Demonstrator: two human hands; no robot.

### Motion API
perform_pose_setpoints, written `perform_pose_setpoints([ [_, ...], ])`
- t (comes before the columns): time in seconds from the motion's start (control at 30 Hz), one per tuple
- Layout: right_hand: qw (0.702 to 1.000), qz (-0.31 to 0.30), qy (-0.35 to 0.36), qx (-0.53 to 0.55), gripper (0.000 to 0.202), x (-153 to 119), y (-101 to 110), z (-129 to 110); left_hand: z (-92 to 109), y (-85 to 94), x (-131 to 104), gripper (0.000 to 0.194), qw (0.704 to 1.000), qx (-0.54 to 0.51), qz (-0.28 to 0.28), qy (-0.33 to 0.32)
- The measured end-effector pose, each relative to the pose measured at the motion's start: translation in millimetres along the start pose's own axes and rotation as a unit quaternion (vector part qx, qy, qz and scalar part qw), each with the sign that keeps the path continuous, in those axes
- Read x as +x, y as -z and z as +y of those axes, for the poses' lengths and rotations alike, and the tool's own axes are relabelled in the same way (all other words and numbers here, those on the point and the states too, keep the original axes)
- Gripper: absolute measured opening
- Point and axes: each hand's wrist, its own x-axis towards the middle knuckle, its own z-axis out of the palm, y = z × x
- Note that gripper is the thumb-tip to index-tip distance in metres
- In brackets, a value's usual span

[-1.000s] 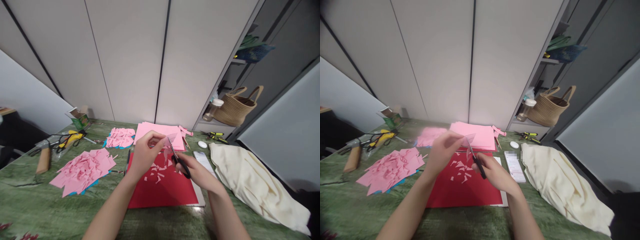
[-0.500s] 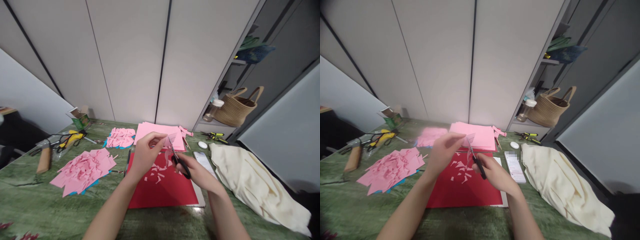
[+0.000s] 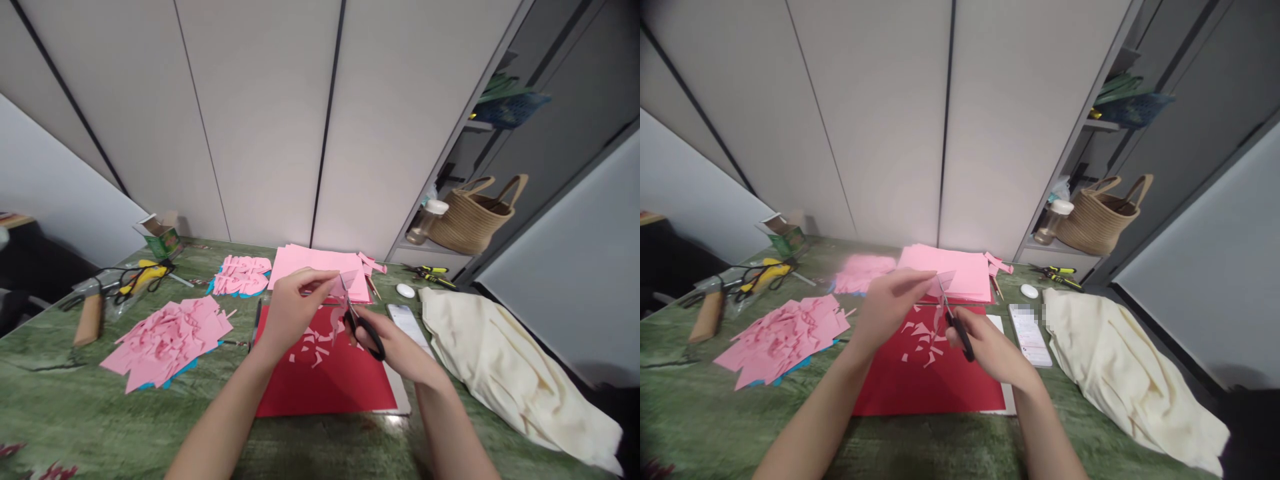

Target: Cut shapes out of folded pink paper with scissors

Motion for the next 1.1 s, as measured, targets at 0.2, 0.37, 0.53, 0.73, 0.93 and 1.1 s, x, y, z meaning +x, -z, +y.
perform_pose_setpoints([
  [0.2,1.0,0.008,0.001,0.002,0.037,1.4,-0.6,-0.9,-1.4,-1.4,-0.4,0.016,1.0,-0.014,0.01,0.011],
  [0.37,1.0,0.006,0.006,0.017,0.037,1.3,-1.9,-1.9,-3.8,-1.5,-1.0,0.015,1.0,-0.021,0.006,0.009],
  [0.53,1.0,0.01,-0.001,0.025,0.037,1.8,-2.7,-1.2,-4.9,-2.1,-1.6,0.014,1.0,-0.022,0.012,-0.002],
  [0.73,1.0,0.013,0.001,0.01,0.036,2.3,-3.1,-2.1,-5.3,-1.1,-1.7,0.013,1.0,-0.011,0.019,-0.004],
  [0.93,1.0,0.012,0.0,0.023,0.036,2.0,-2.6,-2.4,-5.8,-1.3,-0.9,0.013,1.0,-0.013,0.02,0.012],
  [1.1,0.999,-0.008,0.003,0.042,0.04,0.5,1.1,-4.7,-5.0,-1.4,-0.7,0.014,0.999,-0.024,-0.008,0.036],
])
